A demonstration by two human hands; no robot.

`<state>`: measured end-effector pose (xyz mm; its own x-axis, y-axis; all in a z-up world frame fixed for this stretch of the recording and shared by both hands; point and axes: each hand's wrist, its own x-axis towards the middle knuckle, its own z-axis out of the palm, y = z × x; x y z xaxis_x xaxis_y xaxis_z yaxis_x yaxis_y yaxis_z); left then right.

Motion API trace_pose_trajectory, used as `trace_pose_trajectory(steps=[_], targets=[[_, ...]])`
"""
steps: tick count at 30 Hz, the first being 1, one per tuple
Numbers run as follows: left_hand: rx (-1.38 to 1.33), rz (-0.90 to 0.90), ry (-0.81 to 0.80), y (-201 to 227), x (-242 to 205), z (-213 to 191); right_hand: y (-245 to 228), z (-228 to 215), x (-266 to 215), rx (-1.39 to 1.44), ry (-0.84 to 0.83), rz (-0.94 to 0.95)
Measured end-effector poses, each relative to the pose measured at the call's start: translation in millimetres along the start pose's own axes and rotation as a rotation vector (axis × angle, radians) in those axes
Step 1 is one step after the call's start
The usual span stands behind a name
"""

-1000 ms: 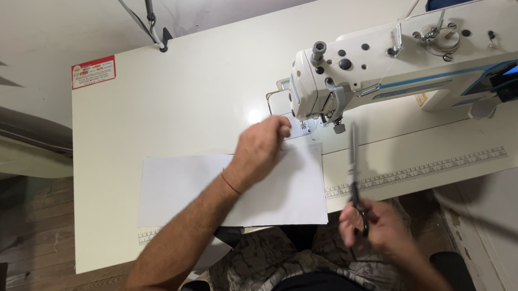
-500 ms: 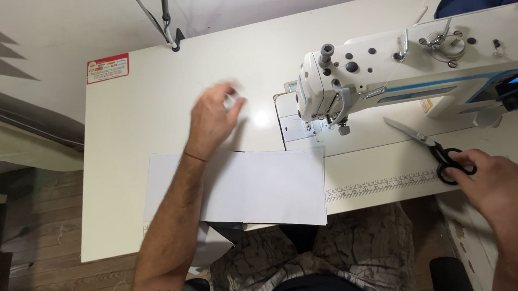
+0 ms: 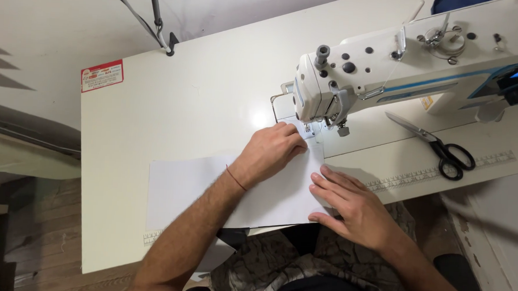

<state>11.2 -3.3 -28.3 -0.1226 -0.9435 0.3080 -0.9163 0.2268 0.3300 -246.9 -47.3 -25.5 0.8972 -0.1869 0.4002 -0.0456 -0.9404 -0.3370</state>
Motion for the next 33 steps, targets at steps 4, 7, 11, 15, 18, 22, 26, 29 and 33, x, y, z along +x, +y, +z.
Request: trace_pose_trajectory(steps=[4,7,11,15,18,22,26,29,33], targets=[[0.274,0.062,-0.089,6,-4,9,-3,2,-8,-0.025,-0.004,0.071],[0.334,0.052,-0.046,-9,-7,8,0,0,-1,-0.004,-0.013,0.076],[0.491,-0.087,0.148,-42,-12,8,2,1,-4,-0.006,-0.004,0.077],[0.651,-0.27,0.306,-45,-24,-23,2,-1,-5,0.016,0.018,0.052],[0.293,-0.317,0.241,-30,-23,-49,10,-2,2,0.117,0.031,0.124],[0.062,-0.612,0.118,-21,-47,-109,15,-2,22,0.006,0.085,0.112],[0.141,-0.979,-0.036,0,-107,-162,9,7,28,-0.101,0.046,0.041],[0.256,-1.214,-0.034,17,-184,-145,4,17,19,-0.192,0.075,0.036],[0.327,-1.247,0.093,72,-272,-136,-18,18,24,0.023,0.054,-0.099]])
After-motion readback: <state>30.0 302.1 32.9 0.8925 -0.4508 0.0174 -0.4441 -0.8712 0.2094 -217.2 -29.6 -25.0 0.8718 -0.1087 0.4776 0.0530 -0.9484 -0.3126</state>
